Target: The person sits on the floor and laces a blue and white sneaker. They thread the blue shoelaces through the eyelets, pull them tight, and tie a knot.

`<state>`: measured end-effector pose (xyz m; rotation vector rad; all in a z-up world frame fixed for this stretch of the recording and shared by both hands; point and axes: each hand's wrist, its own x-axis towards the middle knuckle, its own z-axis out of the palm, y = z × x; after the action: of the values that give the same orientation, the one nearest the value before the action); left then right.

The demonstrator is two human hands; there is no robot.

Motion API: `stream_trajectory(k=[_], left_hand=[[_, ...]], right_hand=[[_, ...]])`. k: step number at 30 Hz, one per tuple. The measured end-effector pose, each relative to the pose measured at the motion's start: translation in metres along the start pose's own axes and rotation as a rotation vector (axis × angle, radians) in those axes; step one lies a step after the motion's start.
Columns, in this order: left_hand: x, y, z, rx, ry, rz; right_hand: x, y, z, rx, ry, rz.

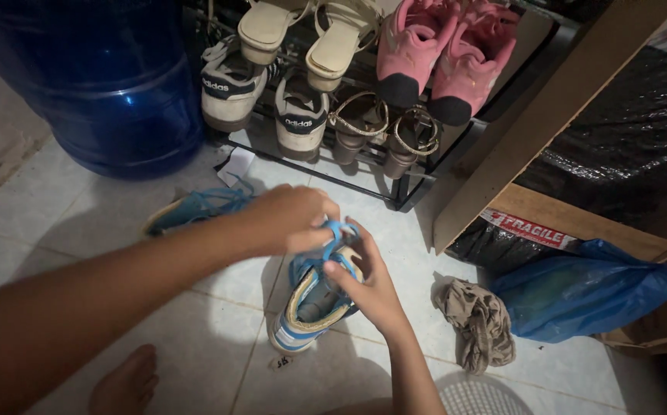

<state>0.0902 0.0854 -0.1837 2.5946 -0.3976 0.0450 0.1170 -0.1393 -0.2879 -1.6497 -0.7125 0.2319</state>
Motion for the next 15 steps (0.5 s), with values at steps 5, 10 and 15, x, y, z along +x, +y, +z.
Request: stream_trajectory(k=[5,10,15], left_hand=[[-0.011,0.003,0.018,0.134,0.021,0.051],[-0.029,-0.043,0.02,0.346,-0.169,-0.25],[-0.048,-0.09,0.001,0.017,-0.087,-0.655]], right_hand=[[0.009,-0.025,0.002,0.117,-0.01,0.185],[0.003,-0.026,-0.03,0.505,0.346,0.132],[0.007,-0.031,-0.084,0.552,0.558,0.123]])
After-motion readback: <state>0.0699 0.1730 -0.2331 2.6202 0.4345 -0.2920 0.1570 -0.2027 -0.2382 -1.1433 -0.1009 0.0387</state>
